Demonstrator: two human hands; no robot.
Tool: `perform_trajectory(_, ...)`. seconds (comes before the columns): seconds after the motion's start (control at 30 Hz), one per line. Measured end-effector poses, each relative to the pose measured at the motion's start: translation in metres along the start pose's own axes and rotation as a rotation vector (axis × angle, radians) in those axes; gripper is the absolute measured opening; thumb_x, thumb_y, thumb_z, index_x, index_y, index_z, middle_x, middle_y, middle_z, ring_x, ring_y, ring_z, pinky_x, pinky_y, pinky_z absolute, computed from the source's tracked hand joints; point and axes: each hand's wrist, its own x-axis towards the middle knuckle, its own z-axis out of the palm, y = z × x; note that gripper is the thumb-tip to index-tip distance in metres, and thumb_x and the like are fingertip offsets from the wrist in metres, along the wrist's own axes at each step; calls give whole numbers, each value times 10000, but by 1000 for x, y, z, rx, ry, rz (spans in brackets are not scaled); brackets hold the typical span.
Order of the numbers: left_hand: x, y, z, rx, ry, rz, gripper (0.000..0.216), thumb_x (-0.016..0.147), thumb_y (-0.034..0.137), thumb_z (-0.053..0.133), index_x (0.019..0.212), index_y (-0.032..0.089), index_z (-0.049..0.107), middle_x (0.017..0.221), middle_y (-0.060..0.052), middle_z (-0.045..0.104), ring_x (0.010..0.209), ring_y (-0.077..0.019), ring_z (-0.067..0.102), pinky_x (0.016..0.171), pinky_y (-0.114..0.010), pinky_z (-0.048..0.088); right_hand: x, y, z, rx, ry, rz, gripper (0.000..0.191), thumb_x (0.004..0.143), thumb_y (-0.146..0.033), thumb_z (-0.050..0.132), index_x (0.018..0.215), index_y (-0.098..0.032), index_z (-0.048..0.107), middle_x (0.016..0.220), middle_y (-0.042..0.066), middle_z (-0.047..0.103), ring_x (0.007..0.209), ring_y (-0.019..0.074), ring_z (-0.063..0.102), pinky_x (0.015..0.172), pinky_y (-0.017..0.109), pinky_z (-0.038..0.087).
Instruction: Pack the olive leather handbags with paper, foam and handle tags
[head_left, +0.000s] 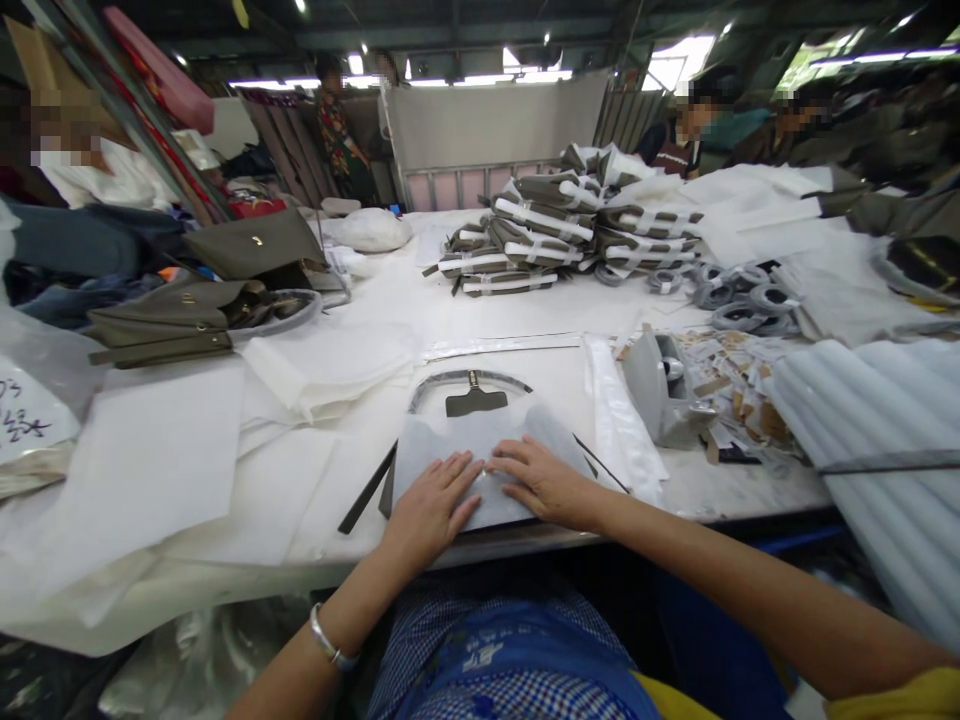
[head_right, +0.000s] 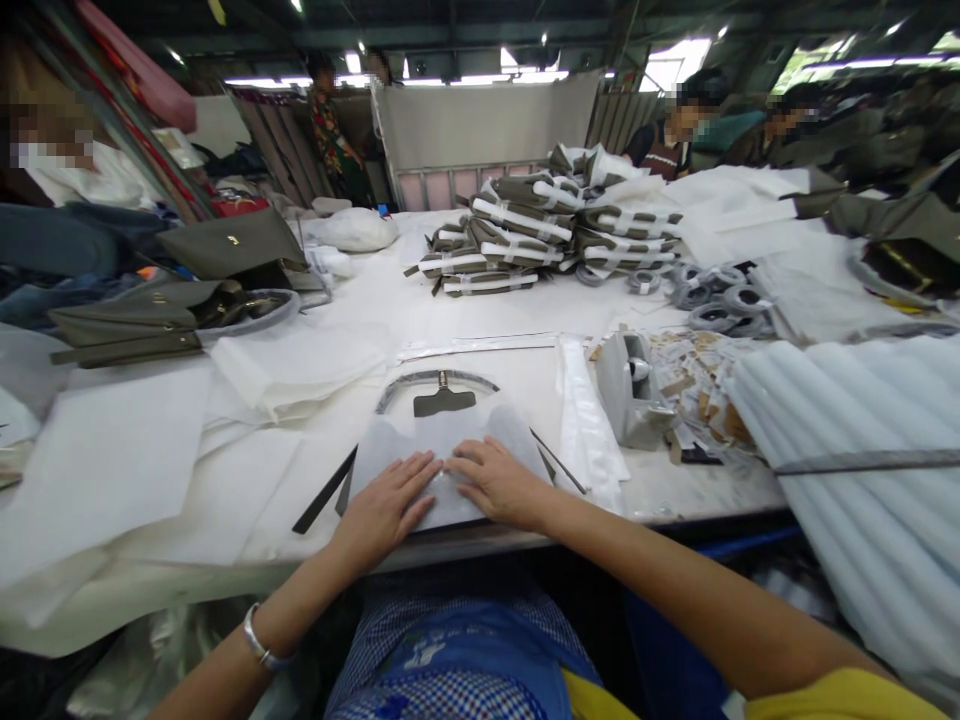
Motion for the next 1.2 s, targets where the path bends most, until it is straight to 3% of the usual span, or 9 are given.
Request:
perform_trajectory(0.47,-1,1,2,-3,17,11,474,1006,393,419,1459,254,408,1517,-75,439,1378,-227,439,1144,-445,385,-2,-7,-1,-100,-93,-60,378,982,-176,387,1315,-213,561,1366,153,528,1340,243,446,1155,576,228)
perform_trajectory(0.6,0,1,2,22,15,28,465,1010,392,404,1456,261,415,1510,-82,448,1371,-233,448,1131,-448,399,-7,-3,5,-87,-62,-49,423,1003,-185,354,1403,-214,490,1443,124,512,1390,227,410,1179,555,208)
perform_trajectory(0.7,2,0,0,48,-9,46,461,1009,389,403,1437,223,446,1495,-102,464,1368,-237,452,1129,-442,400,-8,-3,9,-137,-73,-46,466,993,-161,361,1449,-208,446,1452,115,522,1390,237,423,1174,560,233)
perform_trajectory(0.87,7,-1,-9,85,-112,77,469,1003,421,397,1425,228,465,1506,-101,450,1375,-258,442,1130,-480,378,-3,-7,4,-201,-130,-7,421,1005,-254,379,1383,-164,541,1420,116,558,1353,265,473,1154,532,309)
perform_trajectory(1.03,-2,-5,-8,149,-10,85,552,981,446,438,1499,281,344,1572,-80,348,1440,-292,328,1147,-499,343,-13,-3,-6,-294,-79,-76,579,981,-385,456,1526,-239,324,1564,70,366,1458,285,303,1187,563,240)
perform_trajectory(1.1,-5,-9,0,200,73,110,569,963,426,477,1501,295,346,1542,-74,403,1401,-300,392,1094,-473,419,-20,3,-1,-357,14,-119,642,960,-401,478,1549,-283,252,1571,45,352,1441,280,342,1164,530,323)
perform_trajectory(1.13,-5,-13,6,203,165,167,528,956,423,486,1467,315,409,1456,-68,517,1336,-288,474,1017,-433,489,-22,7,5,-378,52,-126,643,955,-387,476,1548,-326,234,1536,14,419,1395,249,424,1129,474,404)
perform_trajectory(1.17,-4,-18,12,178,250,238,451,949,410,507,1398,360,494,1335,-48,621,1254,-265,546,929,-386,540,-22,13,13,-375,132,-179,612,949,-372,469,1521,-422,256,1443,-47,541,1275,192,561,1011,379,528)
perform_trajectory(1.2,-2,-22,17,139,222,183,405,935,379,545,1338,418,535,1323,-28,626,1263,-267,532,940,-403,538,-21,20,21,-334,222,-172,574,932,-430,473,1468,-530,292,1368,-93,605,1144,160,649,852,318,602)
